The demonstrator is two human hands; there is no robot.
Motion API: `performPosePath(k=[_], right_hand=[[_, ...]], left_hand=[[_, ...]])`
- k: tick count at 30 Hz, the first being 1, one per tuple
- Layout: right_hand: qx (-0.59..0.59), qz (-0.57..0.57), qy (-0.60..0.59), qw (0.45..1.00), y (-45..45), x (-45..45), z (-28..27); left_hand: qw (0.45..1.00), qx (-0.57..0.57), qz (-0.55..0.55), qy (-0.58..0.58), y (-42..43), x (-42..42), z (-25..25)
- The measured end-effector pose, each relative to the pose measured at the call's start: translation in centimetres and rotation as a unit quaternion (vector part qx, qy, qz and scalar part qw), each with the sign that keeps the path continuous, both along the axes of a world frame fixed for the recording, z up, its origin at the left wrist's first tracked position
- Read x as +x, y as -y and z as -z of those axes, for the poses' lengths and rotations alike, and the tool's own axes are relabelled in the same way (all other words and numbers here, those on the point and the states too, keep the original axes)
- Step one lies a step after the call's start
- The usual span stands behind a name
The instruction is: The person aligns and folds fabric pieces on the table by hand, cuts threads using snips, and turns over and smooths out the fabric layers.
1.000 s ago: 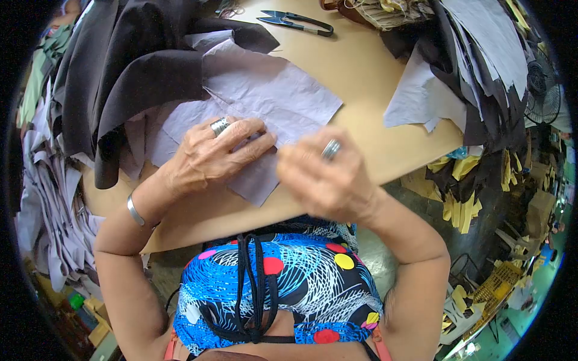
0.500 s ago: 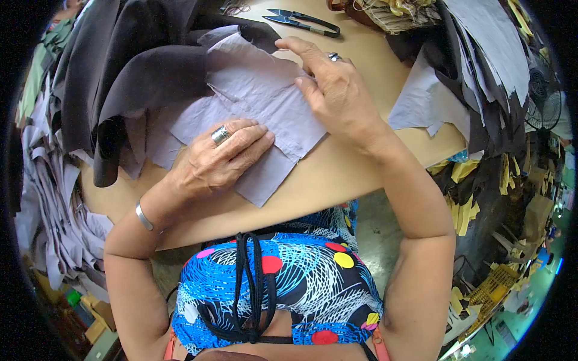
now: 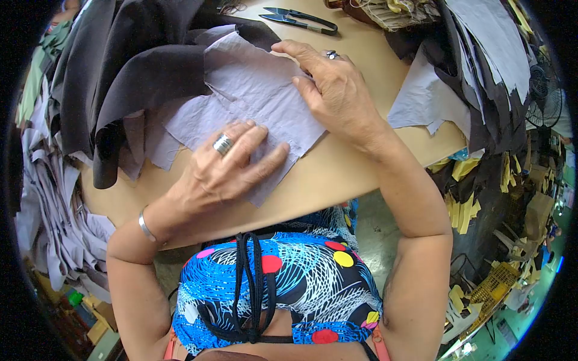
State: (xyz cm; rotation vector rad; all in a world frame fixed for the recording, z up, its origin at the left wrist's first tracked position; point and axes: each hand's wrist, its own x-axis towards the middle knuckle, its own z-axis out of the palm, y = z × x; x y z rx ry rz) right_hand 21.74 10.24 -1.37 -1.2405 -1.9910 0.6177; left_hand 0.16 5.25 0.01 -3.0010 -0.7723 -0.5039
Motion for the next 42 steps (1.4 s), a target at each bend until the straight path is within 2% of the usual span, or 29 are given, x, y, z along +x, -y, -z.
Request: performPosePath(k=[4, 8, 10, 13, 16, 19, 22, 25, 28, 34, 37, 40, 42], right_hand=[[0.031, -0.008, 0.019, 0.999, -0.1, -0.1, 0.3], [0.057, -0.004, 0.033, 0.998, 0.0, -0.2, 0.3], [0.069, 0.0, 0.036, 0.997, 0.0, -0.1, 0.4], [0.019, -0.001, 0.078, 0.997, 0.0, 0.1, -0.5], [-0.065, 0.01, 0.073, 0.995, -0.1, 0.1, -1.4], [0.018, -0.011, 0.064, 0.998, -0.4, 0.2, -0.6], [0.044, -0.027, 0.068, 0.996, -0.7, 0.3, -0.2], [-0.01, -0.037, 0.102, 0.994, -1.0, 0.3, -1.1], [0.006, -0.043, 0.119, 0.992, -1.3, -0.3, -1.3], [0.047, -0.037, 0.067, 0.996, -1.3, -1.4, -0.3], [0.006, -0.007, 0.027, 1.0, -0.8, -1.8, -1.0], [0.209, 0.051, 0.152, 0.965, 0.6, -2.4, -1.9], [0.232, -0.009, 0.192, 0.953, 2.8, -2.5, -1.9]], left_hand=[[0.999, 0.024, 0.002, -0.046, 1.1, 0.0, -0.5], [0.998, 0.031, 0.047, -0.005, 0.8, -0.3, 0.1], [0.999, -0.001, 0.034, 0.015, 0.2, -0.6, 0.1], [0.998, -0.044, -0.007, 0.034, -0.8, -1.2, -0.3], [0.996, -0.066, -0.049, 0.02, -1.1, -1.3, -0.8], [0.996, -0.062, -0.065, -0.008, -0.9, -1.0, -0.9], [0.996, -0.036, -0.075, -0.035, -0.4, -0.6, -0.9], [0.996, -0.029, -0.079, -0.037, 0.1, -0.5, -0.9], [0.997, -0.022, -0.064, -0.031, 0.1, -0.7, -0.7], [0.991, -0.092, -0.08, 0.063, -0.7, -2.1, -0.4], [0.993, -0.052, -0.077, 0.072, -1.2, -2.7, 0.1], [0.993, -0.021, -0.082, 0.078, -2.3, -3.2, -0.3], [0.993, -0.024, -0.064, 0.098, -3.7, -3.6, -0.8]])
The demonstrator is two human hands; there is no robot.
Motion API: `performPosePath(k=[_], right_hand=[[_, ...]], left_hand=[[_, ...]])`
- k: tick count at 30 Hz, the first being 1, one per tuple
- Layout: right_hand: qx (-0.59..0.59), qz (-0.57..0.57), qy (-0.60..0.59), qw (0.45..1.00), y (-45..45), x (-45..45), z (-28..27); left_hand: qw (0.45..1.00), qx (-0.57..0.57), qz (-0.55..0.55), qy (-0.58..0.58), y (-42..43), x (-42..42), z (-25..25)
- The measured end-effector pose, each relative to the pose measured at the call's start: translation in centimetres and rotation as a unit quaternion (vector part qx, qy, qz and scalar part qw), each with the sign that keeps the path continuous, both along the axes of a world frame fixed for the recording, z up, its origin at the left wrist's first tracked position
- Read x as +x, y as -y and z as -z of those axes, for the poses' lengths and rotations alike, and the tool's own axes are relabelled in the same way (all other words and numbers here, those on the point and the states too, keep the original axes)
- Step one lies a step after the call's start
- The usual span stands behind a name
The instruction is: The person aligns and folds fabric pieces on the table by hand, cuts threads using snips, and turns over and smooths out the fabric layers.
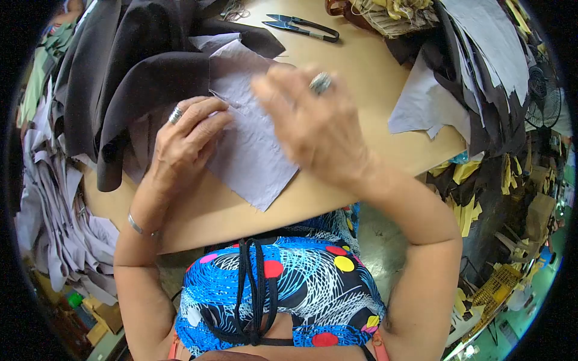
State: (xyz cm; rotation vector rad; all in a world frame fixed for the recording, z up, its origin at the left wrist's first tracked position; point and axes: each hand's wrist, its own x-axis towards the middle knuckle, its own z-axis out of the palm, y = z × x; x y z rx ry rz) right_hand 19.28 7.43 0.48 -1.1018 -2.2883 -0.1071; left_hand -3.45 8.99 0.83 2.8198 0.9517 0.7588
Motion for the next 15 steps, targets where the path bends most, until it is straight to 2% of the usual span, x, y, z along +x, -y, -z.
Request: performPosePath(k=[4, 7, 10, 15], right_hand=[[-0.044, -0.142, 0.095, 0.984, 4.4, -1.0, 0.5], [0.01, -0.128, 0.09, 0.988, 5.0, -1.1, 1.6], [0.011, -0.121, 0.086, 0.989, 5.2, -1.1, 1.7], [0.018, -0.125, 0.071, 0.989, 5.1, -1.1, 1.8]], left_hand=[[0.997, -0.036, 0.065, -0.019, -1.7, 0.1, -0.5], [0.994, -0.043, 0.097, -0.036, -2.8, 0.0, -0.3], [0.989, -0.005, 0.123, -0.087, -3.2, 0.0, 0.0], [0.985, 0.062, 0.153, -0.053, -3.7, -0.1, 0.5]])
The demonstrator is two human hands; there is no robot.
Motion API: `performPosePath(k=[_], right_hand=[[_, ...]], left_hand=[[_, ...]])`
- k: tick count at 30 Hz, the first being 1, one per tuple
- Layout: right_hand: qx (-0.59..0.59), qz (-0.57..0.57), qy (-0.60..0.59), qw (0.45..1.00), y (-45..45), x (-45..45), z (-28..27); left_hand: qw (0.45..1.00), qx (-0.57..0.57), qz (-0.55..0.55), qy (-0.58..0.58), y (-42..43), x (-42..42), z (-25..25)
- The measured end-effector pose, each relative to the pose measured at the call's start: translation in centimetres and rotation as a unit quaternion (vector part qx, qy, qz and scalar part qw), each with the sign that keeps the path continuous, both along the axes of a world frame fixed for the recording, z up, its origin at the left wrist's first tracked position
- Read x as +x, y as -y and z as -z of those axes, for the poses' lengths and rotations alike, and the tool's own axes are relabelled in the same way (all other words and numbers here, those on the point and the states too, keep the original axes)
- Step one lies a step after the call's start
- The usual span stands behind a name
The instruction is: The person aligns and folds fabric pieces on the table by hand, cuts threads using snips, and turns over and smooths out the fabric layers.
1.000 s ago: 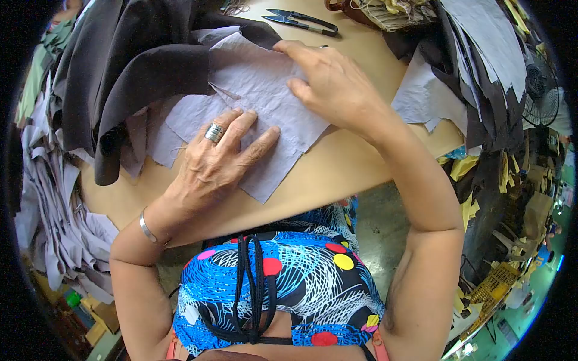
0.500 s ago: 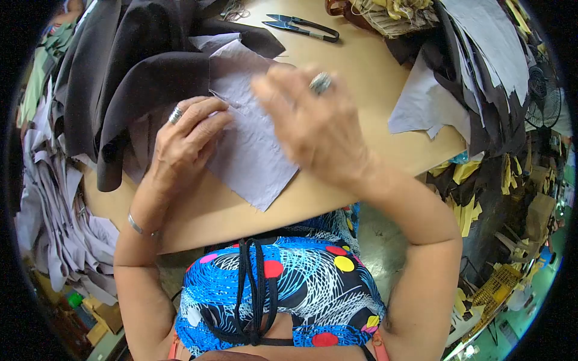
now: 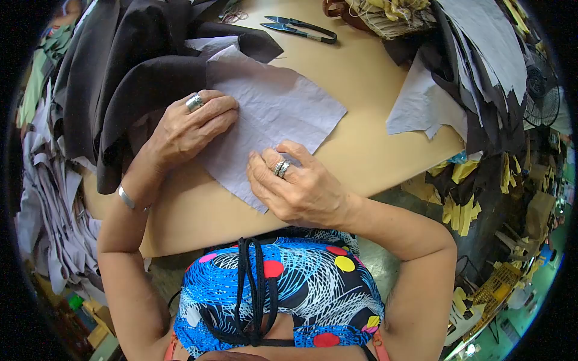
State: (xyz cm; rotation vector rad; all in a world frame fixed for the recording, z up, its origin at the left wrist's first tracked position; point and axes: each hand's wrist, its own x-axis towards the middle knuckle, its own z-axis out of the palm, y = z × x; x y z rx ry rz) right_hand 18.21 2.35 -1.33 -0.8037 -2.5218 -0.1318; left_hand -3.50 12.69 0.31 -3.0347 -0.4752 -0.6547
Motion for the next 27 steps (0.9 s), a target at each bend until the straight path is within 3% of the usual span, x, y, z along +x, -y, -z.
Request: performPosePath(k=[8, 17, 24, 27], right_hand=[[0.01, -0.01, -0.01, 1.0, -0.2, 0.0, 0.1], [-0.007, 0.002, -0.009, 1.0, 0.0, -0.1, -0.1], [0.008, 0.002, -0.024, 1.0, 0.0, -0.2, 0.4], [0.015, 0.007, -0.028, 0.999, 0.1, -0.1, 0.5]], left_hand=[[0.993, -0.07, -0.089, 0.042, -0.1, 0.8, 0.7], [0.999, -0.008, 0.04, -0.01, 0.9, 1.2, 0.1], [0.999, -0.024, -0.042, 0.0, 1.2, 2.0, 0.5], [0.997, -0.068, 0.0, -0.022, 1.6, 2.1, -0.3]])
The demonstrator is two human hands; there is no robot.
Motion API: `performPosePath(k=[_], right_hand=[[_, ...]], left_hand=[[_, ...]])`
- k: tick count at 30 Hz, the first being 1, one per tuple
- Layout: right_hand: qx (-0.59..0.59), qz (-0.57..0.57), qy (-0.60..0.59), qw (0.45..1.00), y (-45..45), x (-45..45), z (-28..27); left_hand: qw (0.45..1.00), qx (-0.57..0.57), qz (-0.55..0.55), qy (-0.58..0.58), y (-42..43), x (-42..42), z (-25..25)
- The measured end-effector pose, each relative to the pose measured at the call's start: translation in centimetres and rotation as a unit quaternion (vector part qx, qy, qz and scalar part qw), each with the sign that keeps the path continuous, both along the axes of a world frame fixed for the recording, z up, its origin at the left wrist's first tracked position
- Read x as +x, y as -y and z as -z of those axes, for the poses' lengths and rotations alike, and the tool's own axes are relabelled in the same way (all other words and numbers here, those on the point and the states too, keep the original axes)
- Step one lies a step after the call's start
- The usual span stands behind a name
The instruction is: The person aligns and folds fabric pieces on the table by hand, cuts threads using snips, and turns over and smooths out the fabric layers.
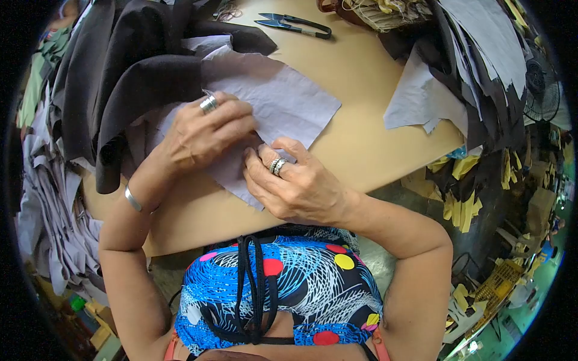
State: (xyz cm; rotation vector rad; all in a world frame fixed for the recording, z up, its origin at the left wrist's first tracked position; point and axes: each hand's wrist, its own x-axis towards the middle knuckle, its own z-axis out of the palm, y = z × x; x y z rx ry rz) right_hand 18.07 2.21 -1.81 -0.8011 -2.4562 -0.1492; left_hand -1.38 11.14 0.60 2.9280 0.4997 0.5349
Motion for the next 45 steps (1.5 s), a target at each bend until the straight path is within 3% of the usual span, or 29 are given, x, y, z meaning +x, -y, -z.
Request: performPosePath(k=[6, 9, 13, 18, 20, 23, 29, 32, 35, 38, 45], right_hand=[[-0.015, -0.012, -0.016, 1.0, 0.0, 0.0, -0.1], [-0.005, -0.005, -0.022, 1.0, 0.0, -0.1, 0.0], [-0.04, -0.062, -0.058, 0.996, -0.3, 0.5, -0.4], [-0.072, 0.037, -0.134, 0.988, -3.6, 2.7, -1.3], [-0.086, 0.152, -0.07, 0.982, -5.1, 3.0, -2.5], [-0.111, 0.223, -0.038, 0.968, -6.5, 2.5, -1.8], [-0.205, 0.177, -0.132, 0.953, -8.1, 2.4, -0.4], [-0.296, 0.21, -0.092, 0.927, -7.7, 2.3, -1.7], [-0.305, 0.189, -0.101, 0.928, -7.4, 2.3, -2.1], [-0.236, 0.149, -0.097, 0.955, -7.7, 2.6, -1.3], [-0.296, 0.156, -0.139, 0.932, -7.9, 2.6, -1.6]], left_hand=[[0.998, 0.018, 0.063, 0.006, 0.5, 1.1, 0.7], [0.999, -0.031, -0.013, 0.032, 0.9, 1.4, 1.0], [0.999, -0.021, -0.015, 0.041, 1.7, 1.1, 0.9], [0.999, 0.037, -0.02, 0.031, 2.3, -0.2, 1.0], [0.999, 0.031, -0.036, 0.026, 2.7, -0.2, 1.1], [0.999, 0.017, -0.05, 0.013, 2.9, 0.3, 0.7], [0.999, 0.014, -0.034, 0.001, 3.3, 0.2, 0.8], [0.999, 0.015, -0.042, 0.014, 3.9, -0.1, 0.9], [0.999, 0.023, -0.041, 0.016, 4.2, -0.3, 1.1], [0.999, 0.039, -0.035, 0.01, 4.2, -0.4, 1.3], [0.999, 0.024, -0.038, 0.004, 4.3, -0.4, 0.9]])
